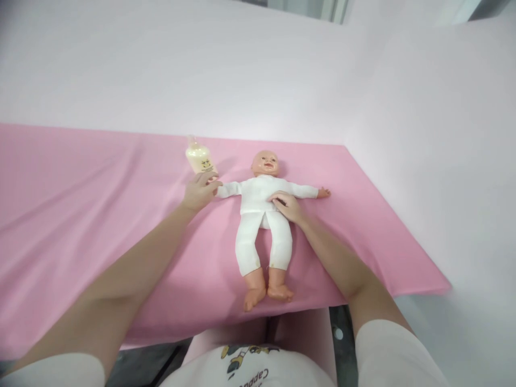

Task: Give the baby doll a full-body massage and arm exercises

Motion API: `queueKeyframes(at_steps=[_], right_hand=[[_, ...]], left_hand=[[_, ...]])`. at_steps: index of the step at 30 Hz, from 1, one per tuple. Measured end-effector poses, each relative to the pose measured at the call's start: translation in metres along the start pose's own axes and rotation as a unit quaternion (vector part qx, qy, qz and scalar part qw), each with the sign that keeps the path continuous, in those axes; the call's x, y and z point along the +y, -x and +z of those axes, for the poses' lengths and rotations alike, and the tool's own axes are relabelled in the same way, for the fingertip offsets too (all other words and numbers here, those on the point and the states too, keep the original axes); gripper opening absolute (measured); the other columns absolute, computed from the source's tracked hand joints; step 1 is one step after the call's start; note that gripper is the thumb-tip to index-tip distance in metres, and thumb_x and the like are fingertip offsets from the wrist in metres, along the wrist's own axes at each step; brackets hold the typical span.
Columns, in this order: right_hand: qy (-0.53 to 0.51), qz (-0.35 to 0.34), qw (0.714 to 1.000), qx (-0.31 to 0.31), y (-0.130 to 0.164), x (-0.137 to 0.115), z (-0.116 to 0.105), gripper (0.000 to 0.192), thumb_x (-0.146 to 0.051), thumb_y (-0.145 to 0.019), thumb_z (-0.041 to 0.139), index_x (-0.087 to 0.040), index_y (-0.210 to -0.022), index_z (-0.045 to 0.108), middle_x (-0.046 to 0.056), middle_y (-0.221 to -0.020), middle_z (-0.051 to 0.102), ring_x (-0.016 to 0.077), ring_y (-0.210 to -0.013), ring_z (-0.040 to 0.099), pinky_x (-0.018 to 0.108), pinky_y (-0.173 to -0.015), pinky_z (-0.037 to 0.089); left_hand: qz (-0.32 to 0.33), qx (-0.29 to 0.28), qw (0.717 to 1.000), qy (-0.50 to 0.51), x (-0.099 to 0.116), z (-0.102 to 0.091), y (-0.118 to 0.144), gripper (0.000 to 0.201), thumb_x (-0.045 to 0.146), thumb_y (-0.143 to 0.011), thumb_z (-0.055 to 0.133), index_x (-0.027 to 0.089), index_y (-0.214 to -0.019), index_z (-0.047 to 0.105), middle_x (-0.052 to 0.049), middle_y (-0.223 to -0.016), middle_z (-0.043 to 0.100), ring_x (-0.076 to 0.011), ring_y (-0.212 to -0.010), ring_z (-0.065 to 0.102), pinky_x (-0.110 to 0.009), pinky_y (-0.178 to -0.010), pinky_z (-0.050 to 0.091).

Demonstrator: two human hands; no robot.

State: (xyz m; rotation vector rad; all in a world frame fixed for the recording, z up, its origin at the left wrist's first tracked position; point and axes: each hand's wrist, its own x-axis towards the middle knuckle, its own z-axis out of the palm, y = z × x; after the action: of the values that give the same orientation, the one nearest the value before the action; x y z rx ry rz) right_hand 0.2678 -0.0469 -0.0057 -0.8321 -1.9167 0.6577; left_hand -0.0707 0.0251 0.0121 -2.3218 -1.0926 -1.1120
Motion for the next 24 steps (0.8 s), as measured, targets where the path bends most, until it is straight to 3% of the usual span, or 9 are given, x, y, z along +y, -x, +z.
queueKeyframes(at_steps=[6, 11, 15, 19, 22, 24], right_hand=[[0.004, 0.009, 1.000, 0.007, -0.001, 0.000, 0.001, 0.022, -0.028, -0.096, 0.051, -0.022, -0.091, 0.073, 0.005, -0.098, 0.075, 0.0192, -0.096, 0.069, 0.037, -0.093, 0.055], [0.002, 0.013, 1.000, 0.009, 0.000, 0.000, 0.001, 0.022, -0.028, -0.095, 0.052, -0.022, -0.091, 0.072, 0.006, -0.098, 0.075, 0.0201, -0.097, 0.069, 0.038, -0.094, 0.054], [0.005, 0.013, 1.000, 0.018, 0.001, -0.002, 0.001, 0.022, -0.028, -0.095, 0.051, -0.021, -0.091, 0.072, 0.006, -0.098, 0.074, 0.0197, -0.097, 0.069, 0.038, -0.095, 0.053], [0.027, 0.027, 0.999, 0.028, 0.000, -0.005, 0.002, 0.022, -0.025, -0.093, 0.049, -0.020, -0.090, 0.070, 0.006, -0.098, 0.073, 0.0199, -0.097, 0.068, 0.039, -0.095, 0.052], [0.062, 0.051, 0.997, 0.020, 0.001, -0.017, 0.002, 0.022, -0.021, -0.092, 0.048, -0.020, -0.091, 0.070, 0.006, -0.099, 0.072, 0.0206, -0.099, 0.067, 0.041, -0.098, 0.050], [0.087, 0.066, 0.994, 0.006, 0.004, -0.034, 0.003, 0.021, -0.019, -0.091, 0.049, -0.020, -0.095, 0.070, 0.007, -0.102, 0.072, 0.0214, -0.102, 0.066, 0.042, -0.101, 0.049]], left_hand=[[-0.064, -0.060, 0.995, -0.045, -0.023, -0.003, 0.012, 0.023, 0.015, -0.083, 0.048, 0.018, -0.082, 0.071, -0.014, -0.109, 0.074, -0.0240, -0.089, 0.067, -0.031, -0.064, 0.050], [-0.036, -0.116, 0.992, -0.039, -0.011, -0.003, 0.010, 0.027, 0.012, -0.084, 0.046, 0.019, -0.087, 0.073, -0.013, -0.107, 0.075, -0.0253, -0.099, 0.069, -0.032, -0.069, 0.052], [0.015, -0.180, 0.984, 0.009, 0.021, -0.004, 0.005, 0.025, 0.014, -0.086, 0.049, 0.018, -0.092, 0.073, -0.013, -0.106, 0.075, -0.0250, -0.100, 0.069, -0.036, -0.084, 0.055], [0.028, -0.239, 0.968, 0.076, 0.072, -0.011, 0.004, 0.032, 0.010, -0.084, 0.043, 0.019, -0.094, 0.072, -0.012, -0.106, 0.074, -0.0243, -0.103, 0.068, -0.039, -0.094, 0.054], [-0.034, -0.263, 0.956, 0.127, 0.115, -0.028, 0.007, 0.029, 0.017, -0.088, 0.041, 0.018, -0.098, 0.068, -0.014, -0.112, 0.072, -0.0267, -0.109, 0.065, -0.041, -0.097, 0.052], [-0.146, -0.303, 0.932, 0.137, 0.141, -0.047, 0.011, 0.029, 0.024, -0.095, 0.035, 0.017, -0.100, 0.063, -0.015, -0.107, 0.070, -0.0290, -0.102, 0.066, -0.043, -0.090, 0.052]])
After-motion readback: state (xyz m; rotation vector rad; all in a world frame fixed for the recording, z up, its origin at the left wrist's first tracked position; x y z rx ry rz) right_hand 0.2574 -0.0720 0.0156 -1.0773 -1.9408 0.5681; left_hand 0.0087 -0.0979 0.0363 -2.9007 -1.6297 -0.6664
